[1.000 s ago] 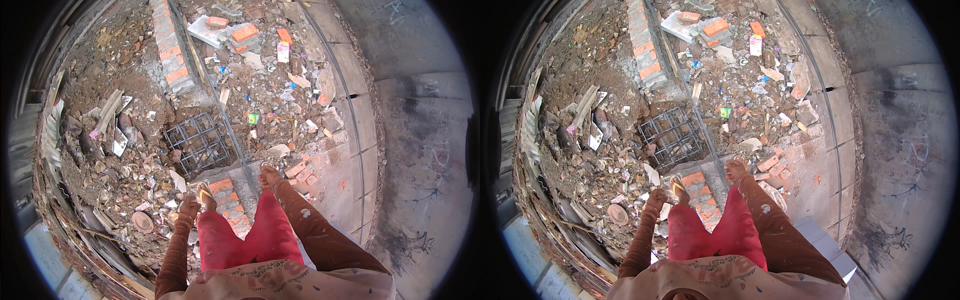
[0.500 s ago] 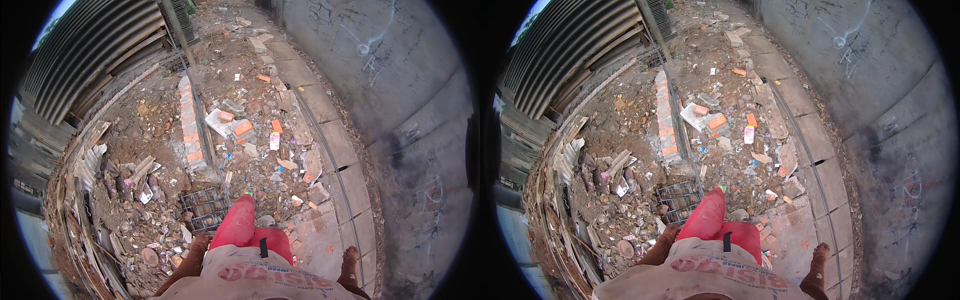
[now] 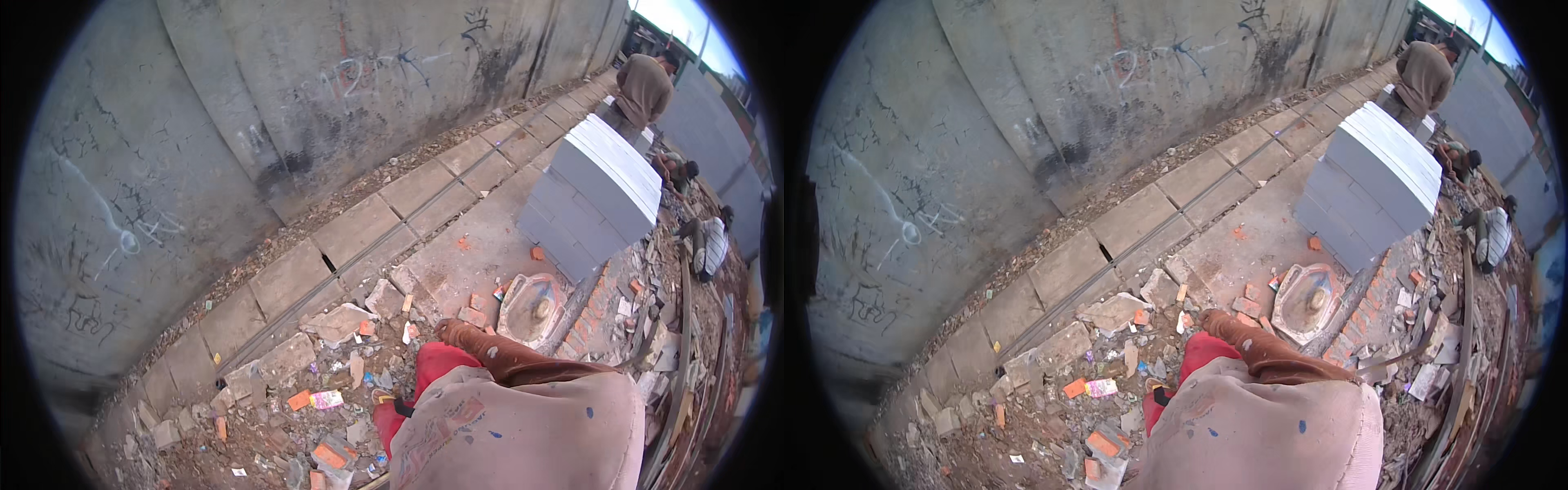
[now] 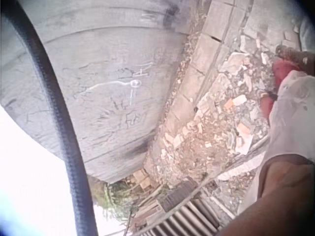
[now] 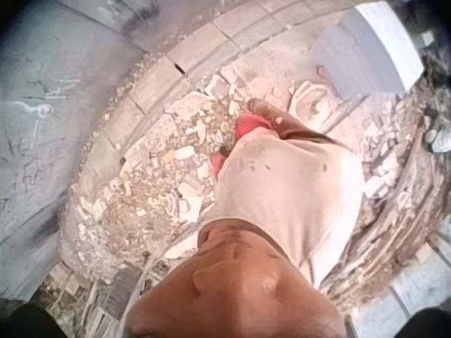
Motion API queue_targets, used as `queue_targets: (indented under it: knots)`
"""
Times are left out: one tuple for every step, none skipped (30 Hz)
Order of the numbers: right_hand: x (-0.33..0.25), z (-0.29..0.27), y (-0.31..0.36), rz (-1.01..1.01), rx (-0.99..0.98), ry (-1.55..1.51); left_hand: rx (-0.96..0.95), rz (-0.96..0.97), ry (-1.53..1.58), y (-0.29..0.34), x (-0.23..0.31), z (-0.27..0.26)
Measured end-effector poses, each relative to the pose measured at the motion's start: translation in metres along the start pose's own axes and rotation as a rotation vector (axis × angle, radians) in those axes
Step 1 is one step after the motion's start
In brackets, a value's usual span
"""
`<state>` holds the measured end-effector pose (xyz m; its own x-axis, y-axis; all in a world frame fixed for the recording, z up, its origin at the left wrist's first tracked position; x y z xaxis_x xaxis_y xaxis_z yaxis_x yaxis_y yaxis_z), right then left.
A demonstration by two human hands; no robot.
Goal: The person uses a hoe to dig into a pile of rubble and soil, then moves to a construction area where they place and secure a wooden brace against a brick wall using their hands and metal wire.
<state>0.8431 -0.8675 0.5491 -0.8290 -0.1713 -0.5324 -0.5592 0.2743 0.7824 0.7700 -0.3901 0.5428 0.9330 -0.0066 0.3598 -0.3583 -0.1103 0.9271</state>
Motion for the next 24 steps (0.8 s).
queue_targets:
  knots:
    - [0.008, -0.009, 0.001, 0.027, 0.134, -0.065, -0.037, 0.006, -0.105, -0.017, 0.047, -0.002]
    - [0.013, -0.017, 0.021, 0.076, 0.205, -0.156, -0.048, 0.018, -0.195, -0.028, 0.086, -0.004]
    - [-0.002, -0.025, 0.049, 0.087, 0.226, -0.323, -0.056, 0.043, -0.273, -0.036, 0.130, -0.010]
    - [-0.011, -0.034, 0.077, 0.087, 0.255, -0.477, -0.074, 0.067, -0.347, -0.043, 0.168, -0.007]
    - [0.000, -0.044, 0.104, 0.108, 0.327, -0.545, -0.103, 0.085, -0.435, -0.050, 0.199, 0.002]
    - [0.018, -0.047, 0.133, 0.156, 0.444, -0.562, -0.126, 0.097, -0.514, -0.055, 0.229, 0.007]
    - [0.035, -0.043, 0.159, 0.203, 0.548, -0.573, -0.134, 0.119, -0.578, -0.060, 0.257, 0.010]
    - [0.066, -0.030, 0.175, 0.267, 0.656, -0.594, -0.143, 0.129, -0.649, -0.064, 0.281, 0.015]
    - [0.097, -0.010, 0.188, 0.339, 0.741, -0.606, -0.154, 0.135, -0.711, -0.067, 0.299, 0.016]
    - [0.118, 0.009, 0.192, 0.359, 0.766, -0.655, -0.164, 0.144, -0.769, -0.074, 0.317, 0.019]
    - [0.143, 0.031, 0.196, 0.458, 0.812, -0.732, -0.168, 0.154, -0.814, -0.079, 0.335, 0.016]
    - [0.160, 0.050, 0.191, 0.547, 0.848, -0.812, -0.173, 0.176, -0.852, -0.085, 0.358, 0.019]
    - [0.167, 0.078, 0.193, 0.568, 0.829, -0.854, -0.200, 0.202, -0.883, -0.090, 0.382, 0.029]
    - [0.177, 0.100, 0.195, 0.620, 0.799, -0.837, -0.228, 0.235, -0.910, -0.095, 0.400, 0.045]
    - [0.183, 0.125, 0.196, 0.674, 0.769, -0.821, -0.273, 0.266, -0.928, -0.096, 0.411, 0.069]
    - [0.190, 0.147, 0.197, 0.699, 0.752, -0.851, -0.331, 0.291, -0.947, -0.097, 0.412, 0.100]
    - [0.196, 0.172, 0.194, 0.739, 0.707, -1.007, -0.410, 0.300, -0.955, -0.095, 0.409, 0.132]
    - [0.198, 0.200, 0.194, 0.783, 0.657, -1.161, -0.490, 0.304, -0.961, -0.094, 0.405, 0.163]
    - [0.198, 0.227, 0.199, 0.809, 0.639, -1.193, -0.475, 0.295, -1.002, -0.086, 0.399, 0.179]
    - [0.196, 0.233, 0.197, 0.692, 0.461, -0.710, -0.534, 0.320, -1.045, -0.074, 0.386, 0.200]
    - [0.186, 0.241, 0.194, 0.547, 0.277, -0.243, -0.594, 0.344, -1.091, -0.068, 0.378, 0.216]
    - [0.176, 0.237, 0.200, 0.636, 0.277, -0.450, -0.576, 0.354, -1.108, -0.069, 0.381, 0.217]
    - [0.165, 0.231, 0.210, 0.735, 0.295, -0.639, -0.492, 0.317, -1.143, -0.072, 0.383, 0.212]
    - [0.157, 0.220, 0.212, 0.708, 0.205, -0.632, -0.418, 0.266, -1.184, -0.076, 0.378, 0.210]
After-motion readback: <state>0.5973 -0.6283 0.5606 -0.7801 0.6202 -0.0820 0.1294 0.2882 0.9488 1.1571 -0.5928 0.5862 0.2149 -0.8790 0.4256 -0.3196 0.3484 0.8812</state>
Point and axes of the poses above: each hand's wrist, its own y-axis away from the middle knuckle, its own z-axis out of the palm, x = y × z, the point moved 6 cm from there along -y, towards the middle knuckle, and after that the axes turned 1 degree about -x, right-handed, at the moved point
